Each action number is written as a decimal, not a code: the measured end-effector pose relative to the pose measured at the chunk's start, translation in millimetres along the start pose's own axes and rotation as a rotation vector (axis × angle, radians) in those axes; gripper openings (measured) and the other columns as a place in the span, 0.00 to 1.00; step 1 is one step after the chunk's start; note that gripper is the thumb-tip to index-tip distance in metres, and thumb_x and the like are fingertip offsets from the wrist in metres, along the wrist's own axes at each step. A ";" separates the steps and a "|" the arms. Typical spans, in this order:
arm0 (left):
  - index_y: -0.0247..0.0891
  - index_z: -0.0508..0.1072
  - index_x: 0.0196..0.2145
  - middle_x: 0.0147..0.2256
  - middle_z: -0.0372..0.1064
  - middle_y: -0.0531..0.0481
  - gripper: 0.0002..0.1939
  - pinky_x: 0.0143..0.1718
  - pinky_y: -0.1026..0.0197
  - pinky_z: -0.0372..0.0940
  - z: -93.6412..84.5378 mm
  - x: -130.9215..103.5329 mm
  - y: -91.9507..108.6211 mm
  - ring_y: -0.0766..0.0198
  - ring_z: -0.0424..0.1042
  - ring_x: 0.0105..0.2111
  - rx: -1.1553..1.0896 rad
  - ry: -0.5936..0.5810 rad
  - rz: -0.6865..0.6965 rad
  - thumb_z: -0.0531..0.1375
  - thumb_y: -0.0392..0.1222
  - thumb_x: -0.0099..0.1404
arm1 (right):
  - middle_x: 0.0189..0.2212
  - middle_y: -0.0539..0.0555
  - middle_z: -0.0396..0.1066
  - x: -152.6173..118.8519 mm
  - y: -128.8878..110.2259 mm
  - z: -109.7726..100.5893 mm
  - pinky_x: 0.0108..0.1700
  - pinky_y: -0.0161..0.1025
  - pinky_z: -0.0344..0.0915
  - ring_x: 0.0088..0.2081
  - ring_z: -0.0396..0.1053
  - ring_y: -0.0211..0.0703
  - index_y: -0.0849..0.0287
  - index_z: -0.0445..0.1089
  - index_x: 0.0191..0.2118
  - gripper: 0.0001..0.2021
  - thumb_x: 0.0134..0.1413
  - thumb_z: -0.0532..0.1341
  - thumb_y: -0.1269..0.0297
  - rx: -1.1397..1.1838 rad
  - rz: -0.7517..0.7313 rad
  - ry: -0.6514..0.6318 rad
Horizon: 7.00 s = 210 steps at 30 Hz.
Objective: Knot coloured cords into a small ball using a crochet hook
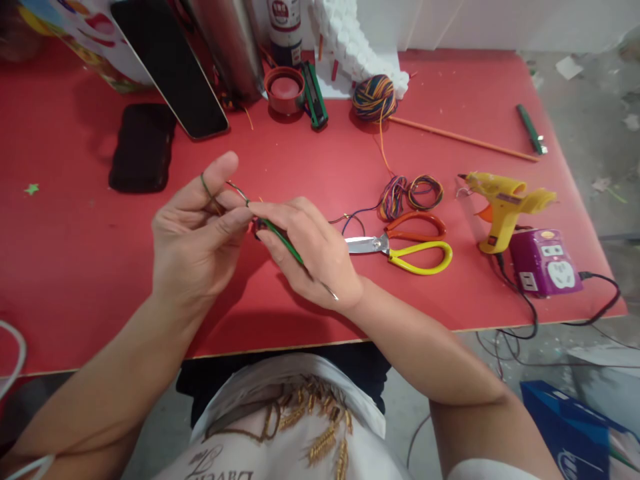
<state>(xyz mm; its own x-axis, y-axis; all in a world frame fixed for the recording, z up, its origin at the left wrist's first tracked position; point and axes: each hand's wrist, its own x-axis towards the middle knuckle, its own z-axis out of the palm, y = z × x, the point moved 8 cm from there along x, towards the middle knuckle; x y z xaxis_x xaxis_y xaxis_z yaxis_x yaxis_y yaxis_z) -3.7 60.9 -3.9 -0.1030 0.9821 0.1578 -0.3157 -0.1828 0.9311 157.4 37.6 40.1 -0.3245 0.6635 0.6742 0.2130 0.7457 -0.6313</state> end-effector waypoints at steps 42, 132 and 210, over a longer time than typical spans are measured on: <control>0.55 0.86 0.49 0.40 0.84 0.53 0.19 0.41 0.61 0.79 3.5 2.0 0.0 0.61 0.82 0.40 -0.039 -0.112 -0.093 0.77 0.42 0.60 | 0.27 0.49 0.76 -5.1 56.0 10.3 0.22 0.37 0.63 0.20 0.61 0.34 0.53 0.81 0.45 0.12 0.62 0.72 0.53 0.916 0.641 0.029; 0.44 0.87 0.33 0.35 0.84 0.50 0.02 0.37 0.63 0.74 1.8 -1.2 -7.5 0.63 0.81 0.35 0.051 0.007 -0.185 0.75 0.39 0.62 | 0.44 0.48 0.84 0.0 56.4 0.8 0.55 0.40 0.78 0.47 0.80 0.42 0.46 0.85 0.49 0.11 0.68 0.68 0.51 0.490 0.575 0.013; 0.39 0.87 0.33 0.34 0.82 0.48 0.01 0.28 0.67 0.74 0.1 -4.2 -30.0 0.65 0.81 0.30 -0.088 0.047 -0.402 0.74 0.36 0.62 | 0.47 0.49 0.84 -3.9 65.5 12.7 0.56 0.46 0.78 0.53 0.80 0.48 0.45 0.86 0.47 0.10 0.68 0.67 0.52 0.626 0.660 0.000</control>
<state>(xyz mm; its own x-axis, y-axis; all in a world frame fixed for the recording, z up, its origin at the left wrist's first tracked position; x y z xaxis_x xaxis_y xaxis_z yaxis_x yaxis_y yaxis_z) 6.3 62.2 -32.4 0.0030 0.9732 -0.2300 -0.4184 0.2101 0.8836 160.9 83.1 -8.7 -0.3144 0.9438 0.1016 -0.1839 0.0445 -0.9819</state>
